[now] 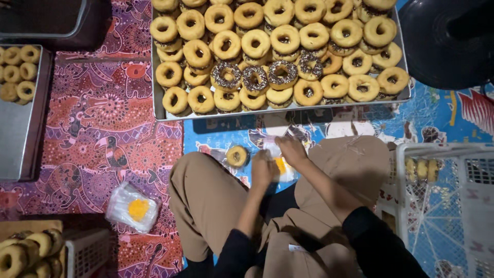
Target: The person sits on the floor and packages donuts one by one into small plastic bags. They pick up a donut from a metal tray, place it into a bag, and set the bag aside in a basket. The process is repeated continuously.
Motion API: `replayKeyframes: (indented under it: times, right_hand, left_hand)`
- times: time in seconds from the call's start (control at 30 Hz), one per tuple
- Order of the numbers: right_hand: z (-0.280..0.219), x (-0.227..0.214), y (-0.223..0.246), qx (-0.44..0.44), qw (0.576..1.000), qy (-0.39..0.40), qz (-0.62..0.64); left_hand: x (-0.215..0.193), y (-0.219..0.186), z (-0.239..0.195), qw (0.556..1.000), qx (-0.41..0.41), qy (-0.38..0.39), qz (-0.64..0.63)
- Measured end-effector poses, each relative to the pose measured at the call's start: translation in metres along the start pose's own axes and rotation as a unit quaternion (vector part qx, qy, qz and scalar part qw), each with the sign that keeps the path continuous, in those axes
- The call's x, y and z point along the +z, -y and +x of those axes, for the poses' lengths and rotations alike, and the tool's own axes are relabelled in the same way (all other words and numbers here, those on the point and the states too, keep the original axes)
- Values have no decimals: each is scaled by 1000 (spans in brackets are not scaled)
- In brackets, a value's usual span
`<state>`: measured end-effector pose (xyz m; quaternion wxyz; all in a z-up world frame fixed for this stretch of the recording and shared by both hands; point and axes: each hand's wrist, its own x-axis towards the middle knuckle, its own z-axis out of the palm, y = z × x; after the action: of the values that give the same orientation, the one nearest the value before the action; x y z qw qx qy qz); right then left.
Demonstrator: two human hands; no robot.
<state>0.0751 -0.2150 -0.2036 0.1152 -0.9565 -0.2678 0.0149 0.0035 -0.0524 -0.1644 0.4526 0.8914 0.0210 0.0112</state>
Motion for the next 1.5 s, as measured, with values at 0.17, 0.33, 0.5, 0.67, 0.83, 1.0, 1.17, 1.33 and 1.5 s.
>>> replayKeyframes:
  times: [0.17,0.33,0.5,0.67,0.83,1.0,1.17,1.33,1.5]
  right_hand:
    - [14,-18,-2,-14,996,71,-50]
    - [-16,-53,14,-105,993,-33,-41]
    - [-71,-95,17,-9,999,36,-5]
    - [-64,-144,31,42,993,-111,28]
    - [-35,-197,79,-159,973,-111,122]
    - [48,-229,-21,274,907,-259,190]
    - [83,-220,-66,207,901,-379,50]
    - [10,-270,15,180,851,-394,296]
    - [-41,-293,124,95,915,-329,212]
  left_hand:
    - [36,10,-18,985,108,-71,116]
    - [9,-14,12,998,-59,22,-11]
    - [-20,-104,16,987,62,133,-65]
    - [-48,-168,-7,940,339,-7,32]
    - [-51,-113,42,745,-58,-131,-651]
    - [-75,-31,93,411,-110,-176,-888]
    - [-92,-50,102,282,-259,-268,-884]
    - [-109,-77,93,167,-225,-224,-933]
    - [-85,-105,72,285,-186,-247,-907]
